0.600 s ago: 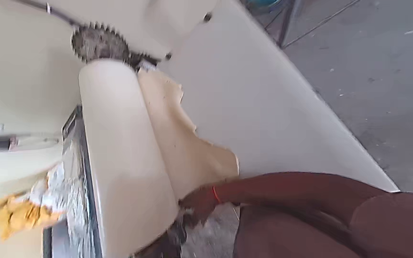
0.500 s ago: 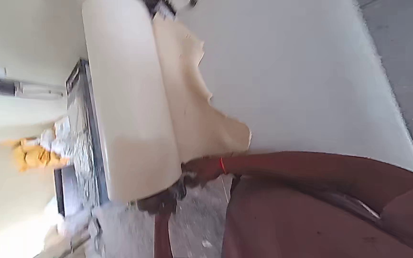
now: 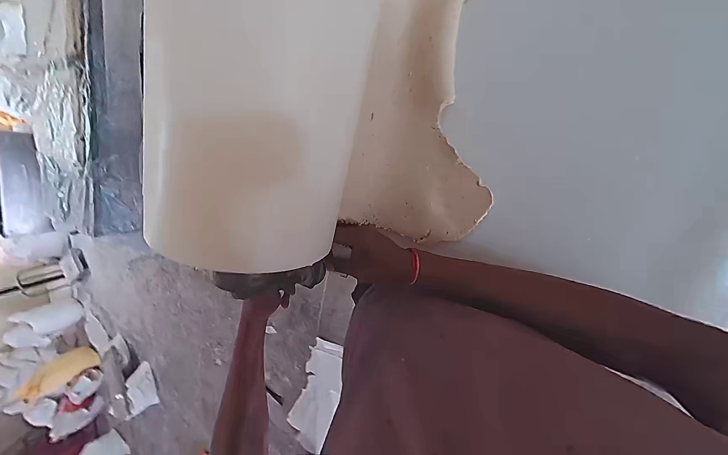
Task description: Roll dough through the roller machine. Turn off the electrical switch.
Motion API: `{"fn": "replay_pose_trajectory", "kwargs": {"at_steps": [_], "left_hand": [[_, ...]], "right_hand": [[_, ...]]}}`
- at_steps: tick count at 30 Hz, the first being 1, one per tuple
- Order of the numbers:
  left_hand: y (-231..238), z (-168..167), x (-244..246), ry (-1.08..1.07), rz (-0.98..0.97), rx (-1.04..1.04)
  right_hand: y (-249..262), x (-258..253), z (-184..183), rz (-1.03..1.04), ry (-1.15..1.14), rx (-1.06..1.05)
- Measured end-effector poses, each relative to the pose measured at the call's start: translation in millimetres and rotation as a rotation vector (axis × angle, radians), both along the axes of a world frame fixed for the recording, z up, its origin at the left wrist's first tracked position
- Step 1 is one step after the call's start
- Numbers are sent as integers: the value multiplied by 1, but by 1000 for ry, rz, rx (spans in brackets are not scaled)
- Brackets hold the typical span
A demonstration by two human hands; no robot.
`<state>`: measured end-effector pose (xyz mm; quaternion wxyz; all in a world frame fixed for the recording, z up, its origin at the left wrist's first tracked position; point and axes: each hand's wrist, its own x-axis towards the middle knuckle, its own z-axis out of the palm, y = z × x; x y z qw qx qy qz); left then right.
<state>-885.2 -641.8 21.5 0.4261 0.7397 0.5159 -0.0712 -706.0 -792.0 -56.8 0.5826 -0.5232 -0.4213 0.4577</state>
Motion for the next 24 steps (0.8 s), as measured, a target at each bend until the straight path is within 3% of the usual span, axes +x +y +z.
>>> {"fn": "replay_pose_trajectory", "kwargs": {"at_steps": [2, 3, 4, 6, 8, 9, 12, 14, 16, 20, 24], "left_hand": [[-5, 16, 14, 282, -209, 119], [-7, 17, 18, 310, -237, 157], [-11, 12, 15, 213, -204, 241], [-24, -11, -4, -187, 33, 418], [-30, -38, -5, -602, 407, 227], [-37, -43, -5, -678, 551, 59], [-37, -63, 9, -669, 618, -82], [-37, -75, 11, -902, 755, -292], [-33, -77, 13, -989, 700, -371], [-36, -71, 15, -939, 482, -354], [-26, -81, 33, -1097, 638, -471]], "right_hand": [[-5, 6, 9, 52, -5, -117], [-5, 14, 13, 145, -17, -195], [-2, 20, 13, 228, -37, -236], [3, 23, 13, 324, -84, -252], [13, 29, 14, 320, -119, -265], [12, 27, 12, 296, -125, -269], [9, 21, 6, 189, -136, -260], [3, 16, 5, 121, -138, -259], [2, 16, 5, 66, -139, -217], [-3, 8, 5, 3, -133, -168], [-10, 1, -3, -126, -163, -81]]}}
